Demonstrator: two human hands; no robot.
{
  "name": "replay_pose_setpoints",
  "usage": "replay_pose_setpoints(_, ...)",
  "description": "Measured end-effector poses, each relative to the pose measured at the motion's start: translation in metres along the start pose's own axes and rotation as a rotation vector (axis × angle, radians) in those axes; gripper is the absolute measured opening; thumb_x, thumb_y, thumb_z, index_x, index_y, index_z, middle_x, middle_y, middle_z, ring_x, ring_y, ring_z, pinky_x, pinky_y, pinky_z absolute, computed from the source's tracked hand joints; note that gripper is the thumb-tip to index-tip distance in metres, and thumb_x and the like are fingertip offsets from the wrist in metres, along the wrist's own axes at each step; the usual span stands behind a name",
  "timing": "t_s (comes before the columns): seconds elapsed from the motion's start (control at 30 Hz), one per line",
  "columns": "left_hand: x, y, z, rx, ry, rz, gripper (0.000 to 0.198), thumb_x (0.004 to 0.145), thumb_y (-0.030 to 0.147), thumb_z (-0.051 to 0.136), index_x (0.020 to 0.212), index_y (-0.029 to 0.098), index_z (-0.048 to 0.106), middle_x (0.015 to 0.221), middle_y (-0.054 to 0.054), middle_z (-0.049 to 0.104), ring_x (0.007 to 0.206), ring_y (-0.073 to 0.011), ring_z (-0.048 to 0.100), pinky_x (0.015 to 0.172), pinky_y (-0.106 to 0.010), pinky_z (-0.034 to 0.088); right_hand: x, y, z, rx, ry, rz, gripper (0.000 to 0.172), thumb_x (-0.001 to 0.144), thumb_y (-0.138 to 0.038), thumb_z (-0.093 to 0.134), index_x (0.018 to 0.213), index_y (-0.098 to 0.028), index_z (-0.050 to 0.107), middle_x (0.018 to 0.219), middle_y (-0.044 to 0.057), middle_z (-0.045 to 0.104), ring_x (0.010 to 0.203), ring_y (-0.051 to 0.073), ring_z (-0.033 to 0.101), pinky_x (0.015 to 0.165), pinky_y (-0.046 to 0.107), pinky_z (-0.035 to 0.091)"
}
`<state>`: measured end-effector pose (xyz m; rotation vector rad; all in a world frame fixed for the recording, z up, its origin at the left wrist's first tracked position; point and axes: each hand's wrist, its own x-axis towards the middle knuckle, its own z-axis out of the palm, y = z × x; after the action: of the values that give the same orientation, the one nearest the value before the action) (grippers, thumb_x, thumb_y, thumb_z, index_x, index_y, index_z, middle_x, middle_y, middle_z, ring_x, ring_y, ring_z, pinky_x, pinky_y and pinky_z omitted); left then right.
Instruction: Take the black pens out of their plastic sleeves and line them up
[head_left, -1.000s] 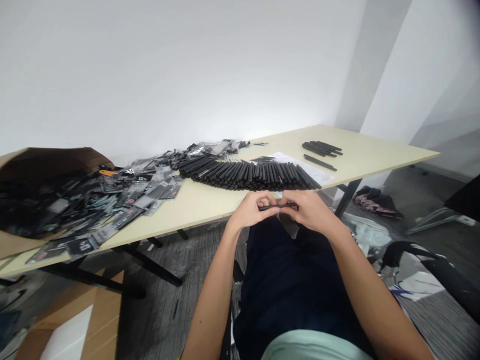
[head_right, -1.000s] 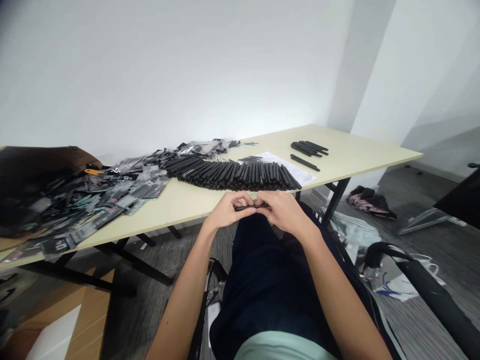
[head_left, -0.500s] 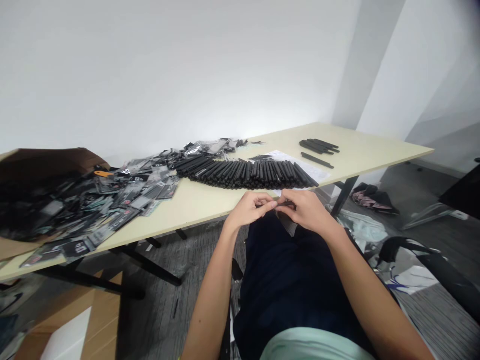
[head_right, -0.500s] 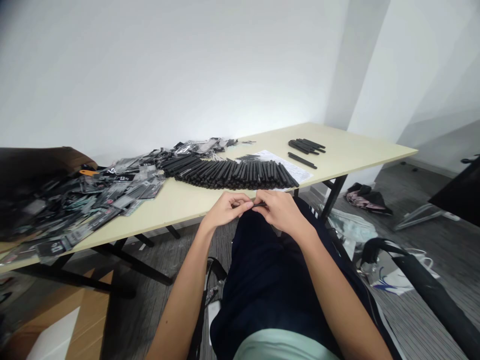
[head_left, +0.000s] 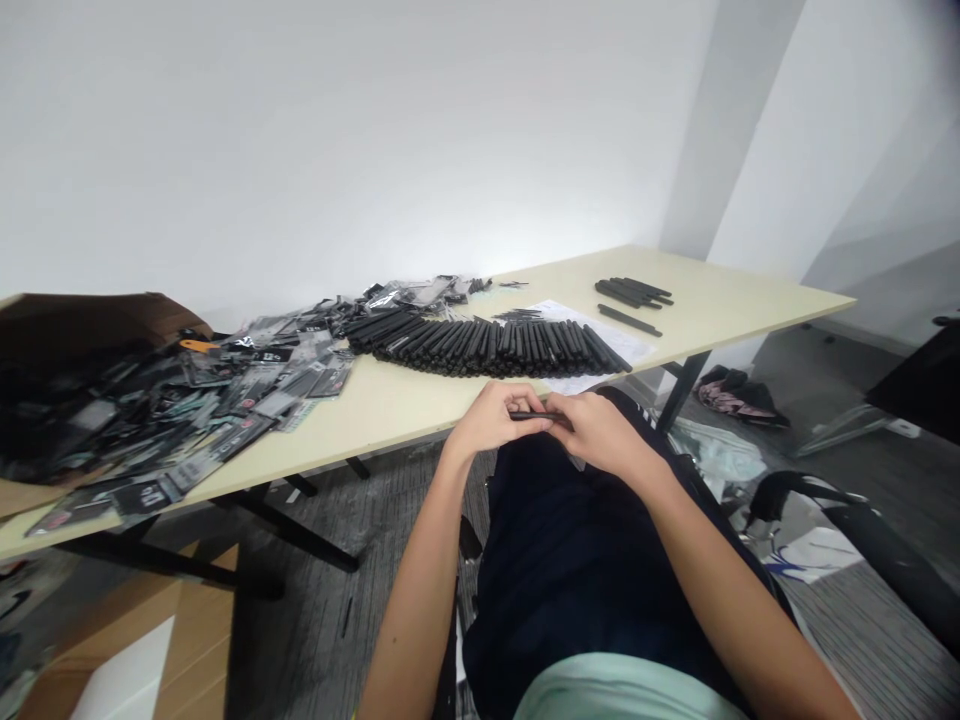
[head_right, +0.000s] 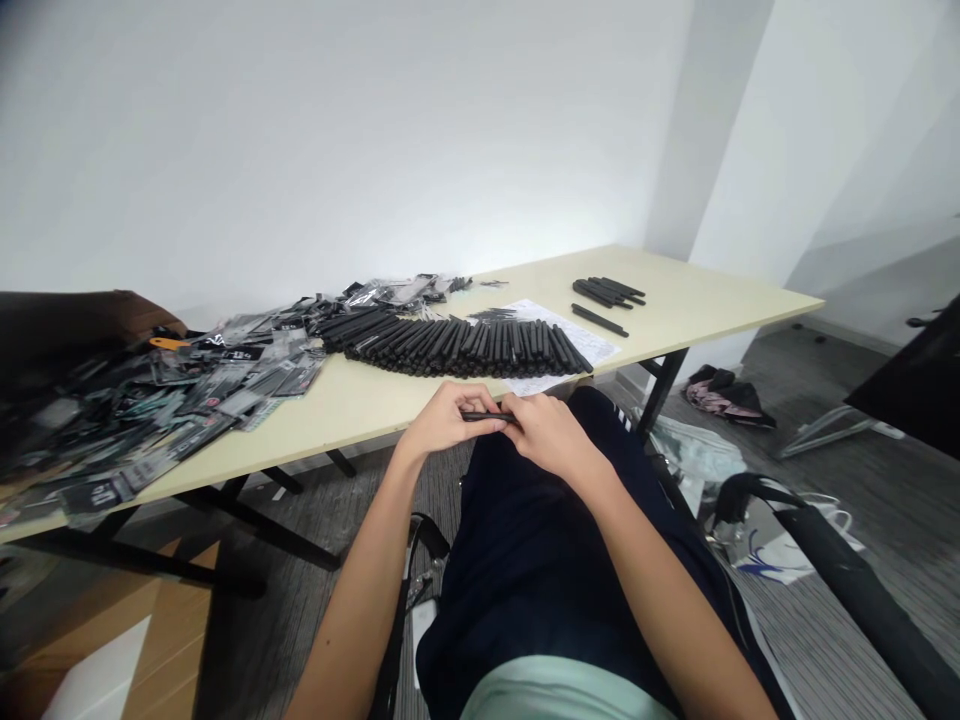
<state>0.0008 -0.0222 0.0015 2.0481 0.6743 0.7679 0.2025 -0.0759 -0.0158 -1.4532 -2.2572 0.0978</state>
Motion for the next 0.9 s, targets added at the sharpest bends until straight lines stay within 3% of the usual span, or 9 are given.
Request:
replay_pose_setpoints(0.2, 0.0, 0.005, 0.0, 0.022, 0.005, 0.003, 0.028, 0.08, 0.037, 0.082, 0.084, 0.011, 0.071, 0.07, 0.0, 0.064, 0.059, -0.0086, 0.051, 0.06, -0.021, 0.04, -0.001, 0.001, -0.005, 0.003, -0.033, -0.025, 0.02, 0.101, -0.03, 0.058, 0.114, -0.017, 0.067, 0.088, 0.008, 0.071, 0.074, 0.022, 0.062, 0.065, 0.03, 0.031)
replay_pose_setpoints(0.33, 0.001, 0.005, 0.0, 0.03, 0.031, 0.003, 0.027, 0.08, 0.036, 0.083, 0.085, 0.011, 0.072, 0.068, 0.001, 0.062, 0.057, -0.0074, 0.046, 0.056, -0.021, 0.036, -0.002, 0.003, -0.01, 0.178, -0.026, -0.097, 0.015, 0.099, -0.029, 0.061, 0.105, -0.018, 0.067, 0.081, 0.004, 0.069, 0.068, 0.018, 0.058, 0.065, 0.028, 0.034)
replay_pose_setpoints(0.5, 0.0, 0.002, 0.002, 0.003, 0.034, 0.011, 0.026, 0.079, 0.035, 0.084, 0.083, 0.011, 0.074, 0.075, -0.003, 0.069, 0.06, -0.0086, 0.053, 0.059, -0.021, 0.04, -0.005, 0.005, -0.017, 0.314, -0.026, -0.134, 0.01, 0.099, -0.024, 0.06, 0.1, -0.018, 0.068, 0.078, 0.003, 0.068, 0.067, 0.017, 0.058, 0.065, 0.027, 0.036)
replay_pose_setpoints(0.9, 0.0, 0.003, 0.0, 0.019, 0.001, -0.015, 0.026, 0.086, 0.038, 0.079, 0.085, 0.011, 0.076, 0.075, -0.006, 0.073, 0.063, -0.0125, 0.061, 0.06, -0.023, 0.044, -0.009, 0.011, -0.011, 0.22, -0.055, -0.097, 0.016, 0.102, -0.022, 0.054, 0.102, -0.019, 0.07, 0.088, 0.008, 0.071, 0.077, 0.021, 0.064, 0.073, 0.03, 0.044)
